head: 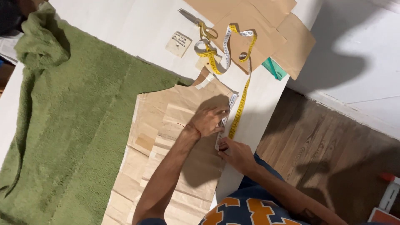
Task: Measuring green fabric using paper patterns and a measuring tape, then beginning to cut the fabric with scissors.
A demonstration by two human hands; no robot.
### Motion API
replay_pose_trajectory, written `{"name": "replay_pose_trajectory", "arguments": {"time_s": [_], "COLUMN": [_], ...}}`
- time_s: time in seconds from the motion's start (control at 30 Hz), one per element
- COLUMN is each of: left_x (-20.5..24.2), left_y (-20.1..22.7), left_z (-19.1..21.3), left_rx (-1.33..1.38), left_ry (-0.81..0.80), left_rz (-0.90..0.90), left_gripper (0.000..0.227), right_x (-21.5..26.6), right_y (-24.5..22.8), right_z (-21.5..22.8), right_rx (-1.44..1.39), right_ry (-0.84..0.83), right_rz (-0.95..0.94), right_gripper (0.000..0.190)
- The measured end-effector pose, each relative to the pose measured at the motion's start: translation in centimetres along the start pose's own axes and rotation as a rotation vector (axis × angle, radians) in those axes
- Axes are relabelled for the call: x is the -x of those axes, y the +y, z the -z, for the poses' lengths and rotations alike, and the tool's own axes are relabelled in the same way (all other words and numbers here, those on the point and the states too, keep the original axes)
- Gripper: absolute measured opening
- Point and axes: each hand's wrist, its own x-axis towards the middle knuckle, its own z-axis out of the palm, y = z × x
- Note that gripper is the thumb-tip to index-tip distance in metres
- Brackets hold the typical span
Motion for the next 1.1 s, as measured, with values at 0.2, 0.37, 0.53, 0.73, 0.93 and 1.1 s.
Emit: {"name": "replay_pose_trajectory", "arguments": {"time_s": [0.2, 0.37, 0.53, 0.73, 0.93, 1.1], "left_x": [0.2, 0.4, 0.2, 0.4, 0.1, 0.1], "left_y": [0.9, 0.8, 0.4, -0.1, -0.9, -1.1], "left_z": [0.7, -0.3, -1.0, -2.2, -3.6, -3.9], "left_rx": [0.002, -0.053, -0.078, -0.134, -0.18, -0.204], "left_ry": [0.028, 0.087, 0.056, 0.104, 0.093, 0.142], "left_rz": [0.02, 0.002, -0.001, -0.012, -0.045, -0.079], "left_gripper": [0.071, 0.078, 0.083, 0.08, 0.08, 0.077], "right_x": [0.4, 0.5, 0.9, 1.1, 0.8, 0.6], "right_y": [0.0, 2.1, 1.5, 1.3, 2.8, 2.5], "right_z": [-0.5, -2.0, -1.3, -1.3, -2.6, -2.5], "right_rx": [0.037, 0.048, 0.03, 0.199, 0.145, 0.11], "right_ry": [0.055, 0.055, 0.047, 0.072, 0.069, 0.064], "right_rz": [0.146, 0.211, 0.2, 0.22, 0.237, 0.263], "right_gripper": [0.028, 0.026, 0.031, 0.03, 0.027, 0.025]}}
